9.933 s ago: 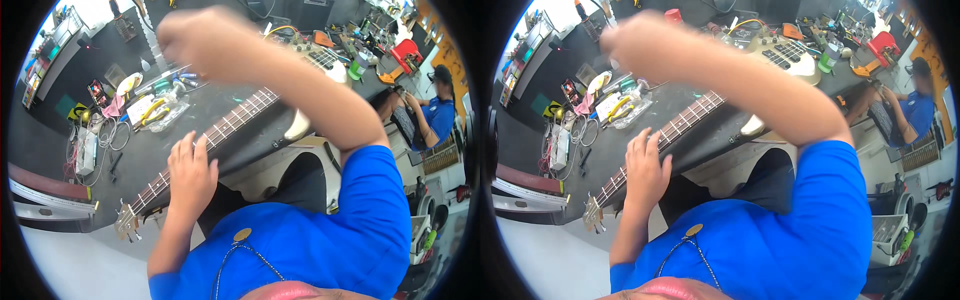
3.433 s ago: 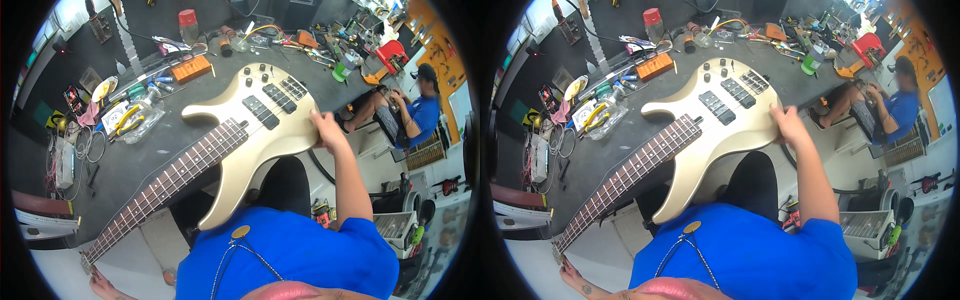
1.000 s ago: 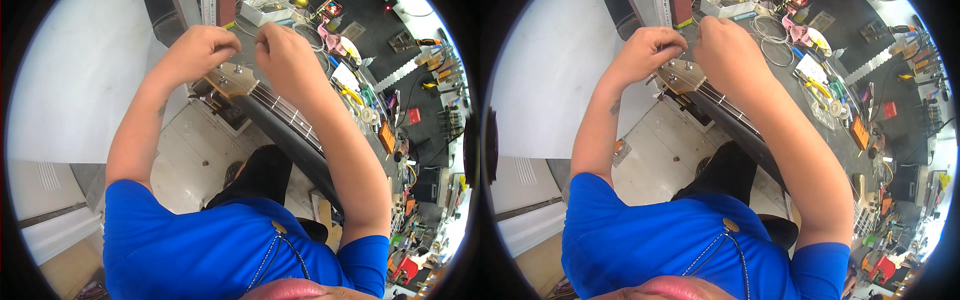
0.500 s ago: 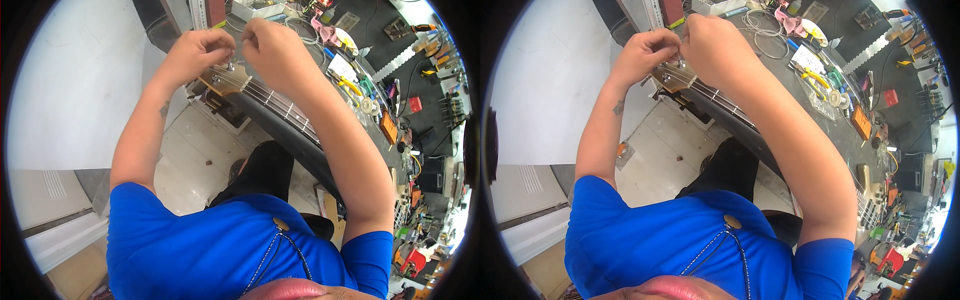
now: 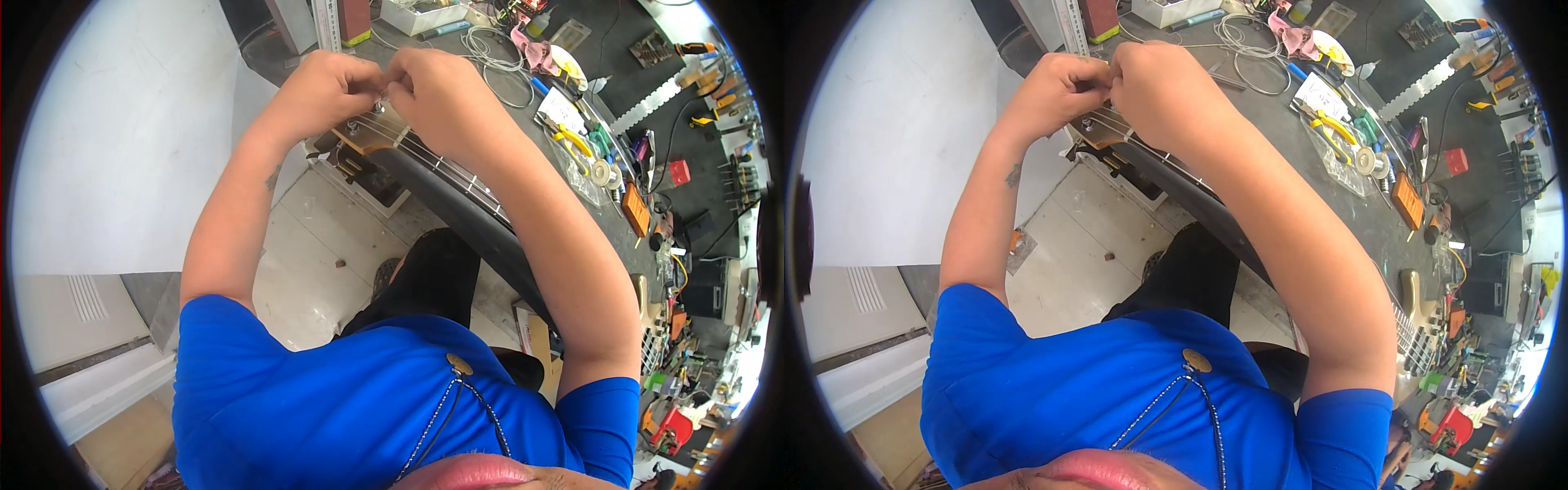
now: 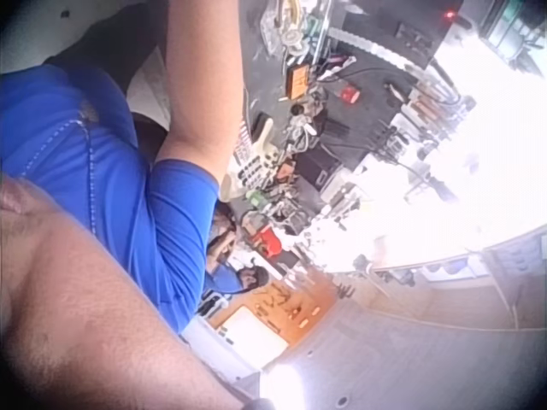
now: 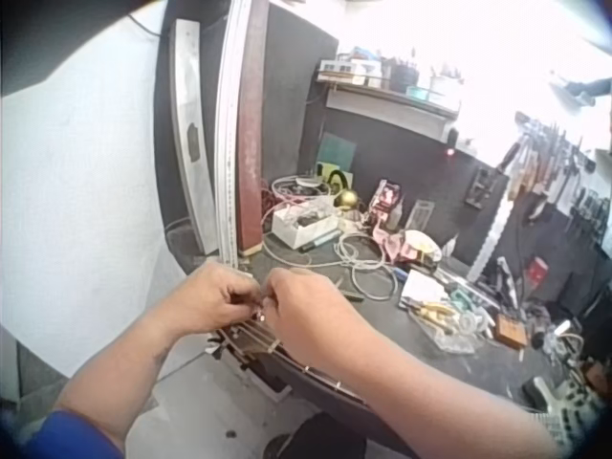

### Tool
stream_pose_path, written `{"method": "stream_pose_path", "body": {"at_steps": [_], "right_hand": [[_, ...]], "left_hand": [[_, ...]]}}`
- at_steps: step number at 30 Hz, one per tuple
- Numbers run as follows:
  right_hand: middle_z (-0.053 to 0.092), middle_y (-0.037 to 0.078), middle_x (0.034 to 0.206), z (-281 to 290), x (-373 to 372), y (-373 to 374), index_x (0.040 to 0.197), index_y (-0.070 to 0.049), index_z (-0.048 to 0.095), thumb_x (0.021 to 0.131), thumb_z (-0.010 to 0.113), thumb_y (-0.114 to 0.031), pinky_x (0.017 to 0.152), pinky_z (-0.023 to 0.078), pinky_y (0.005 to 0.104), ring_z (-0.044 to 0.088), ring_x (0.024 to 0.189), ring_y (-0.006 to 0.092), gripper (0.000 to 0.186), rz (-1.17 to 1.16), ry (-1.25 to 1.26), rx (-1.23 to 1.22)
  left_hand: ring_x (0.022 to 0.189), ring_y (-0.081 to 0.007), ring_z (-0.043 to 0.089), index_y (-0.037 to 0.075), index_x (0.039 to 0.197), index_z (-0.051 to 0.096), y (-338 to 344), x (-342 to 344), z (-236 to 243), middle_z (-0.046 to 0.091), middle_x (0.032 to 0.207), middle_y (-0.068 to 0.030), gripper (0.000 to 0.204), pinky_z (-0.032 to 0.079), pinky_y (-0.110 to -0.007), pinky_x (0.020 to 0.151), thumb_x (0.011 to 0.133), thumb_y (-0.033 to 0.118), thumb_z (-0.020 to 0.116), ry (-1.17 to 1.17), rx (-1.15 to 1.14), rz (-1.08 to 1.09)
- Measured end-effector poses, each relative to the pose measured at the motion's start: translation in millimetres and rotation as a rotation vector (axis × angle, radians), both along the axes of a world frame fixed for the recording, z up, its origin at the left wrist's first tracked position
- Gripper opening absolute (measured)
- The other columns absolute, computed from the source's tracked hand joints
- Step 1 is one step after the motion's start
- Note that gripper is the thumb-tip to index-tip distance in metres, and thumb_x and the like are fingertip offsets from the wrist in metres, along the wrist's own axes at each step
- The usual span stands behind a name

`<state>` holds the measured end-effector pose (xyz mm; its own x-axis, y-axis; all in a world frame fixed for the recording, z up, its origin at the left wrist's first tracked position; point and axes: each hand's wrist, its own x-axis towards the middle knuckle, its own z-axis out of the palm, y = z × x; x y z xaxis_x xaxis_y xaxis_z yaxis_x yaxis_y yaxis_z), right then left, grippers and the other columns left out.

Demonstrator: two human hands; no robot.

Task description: The person replaces a string on a bass guitar by winding the string around the tuning pegs, cutting the excess wire with pliers, and plucking the strings to test the sound.

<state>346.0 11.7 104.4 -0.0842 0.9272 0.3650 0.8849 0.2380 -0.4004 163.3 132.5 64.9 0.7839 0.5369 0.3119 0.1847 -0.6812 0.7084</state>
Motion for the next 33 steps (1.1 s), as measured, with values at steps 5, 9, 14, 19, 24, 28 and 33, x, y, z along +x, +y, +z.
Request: {"method": "stream_pose_path", "body": {"at_steps": [5, 9, 14, 19, 24, 28, 33], "right_hand": [[0.075, 0.025, 0.103, -7, -2, 0, 0.11, 0.0, 0.076, 0.098, 0.068, -0.013, 0.091, 0.057, 0.0495, 0.072, 0.101, 0.0449, 0.019, 0.008, -0.029, -0.017], [0.073, 0.022, 0.103, -15, -4, 0, 0.116, -0.005, 0.08, 0.101, 0.066, -0.013, 0.092, 0.058, 0.0493, 0.072, 0.102, 0.0424, 0.022, 0.004, -0.028, -0.014], [0.07, 0.017, 0.102, -27, -14, -1, 0.119, -0.01, 0.081, 0.102, 0.066, -0.013, 0.09, 0.06, 0.0474, 0.073, 0.1, 0.0373, 0.023, -0.013, -0.077, -0.009], [0.07, 0.017, 0.1, -34, -22, -7, 0.12, -0.012, 0.081, 0.099, 0.064, -0.011, 0.085, 0.058, 0.0476, 0.071, 0.094, 0.0399, 0.027, -0.021, -0.062, -0.022], [0.071, 0.014, 0.102, -32, -18, -11, 0.122, -0.014, 0.079, 0.101, 0.062, -0.015, 0.087, 0.06, 0.048, 0.073, 0.098, 0.0356, 0.027, -0.064, -0.132, -0.082], [0.073, 0.013, 0.106, -35, -12, -14, 0.126, -0.017, 0.079, 0.102, 0.06, -0.018, 0.089, 0.059, 0.0499, 0.073, 0.101, 0.0354, 0.031, -0.06, -0.16, -0.114], [0.076, 0.014, 0.104, -35, -3, -21, 0.126, -0.017, 0.08, 0.102, 0.059, -0.019, 0.09, 0.06, 0.0495, 0.074, 0.101, 0.0362, 0.032, -0.098, -0.131, -0.148]], "left_hand": [[0.081, -0.0159, 0.068, -0.001, 0.102, 0.079, 6, -3, -4, 0.077, 0.103, -0.0056, 0.014, 0.056, -0.032, 0.075, 0.09, 0.002, 0.074, -0.071, 0.17, -0.049], [0.089, -0.0151, 0.067, 0.0, 0.105, 0.079, 5, -13, 1, 0.075, 0.109, -0.0047, 0.015, 0.056, -0.031, 0.078, 0.091, 0.004, 0.074, 0.01, 0.071, -0.048], [0.089, -0.0187, 0.07, 0.002, 0.108, 0.079, 11, -24, -8, 0.075, 0.099, -0.0065, 0.018, 0.055, -0.034, 0.078, 0.092, 0.01, 0.074, -0.015, -0.059, -0.009], [0.097, -0.0159, 0.068, 0.001, 0.107, 0.078, 12, -26, -12, 0.074, 0.105, -0.0049, 0.014, 0.056, -0.032, 0.084, 0.097, 0.008, 0.071, 0.026, -0.065, -0.026], [0.096, -0.0162, 0.068, 0.001, 0.108, 0.077, 10, -26, -19, 0.075, 0.107, -0.0047, 0.013, 0.055, -0.032, 0.084, 0.097, 0.007, 0.071, 0.009, -0.083, -0.051], [0.094, -0.0158, 0.067, 0.002, 0.108, 0.078, 7, -25, -18, 0.076, 0.11, -0.0043, 0.013, 0.055, -0.032, 0.083, 0.097, 0.007, 0.071, 0.016, -0.084, -0.076], [0.095, -0.0161, 0.068, 0.004, 0.108, 0.08, -6, -22, -11, 0.077, 0.109, -0.004, 0.014, 0.055, -0.032, 0.084, 0.097, 0.007, 0.072, 0.002, -0.11, -0.032]]}}
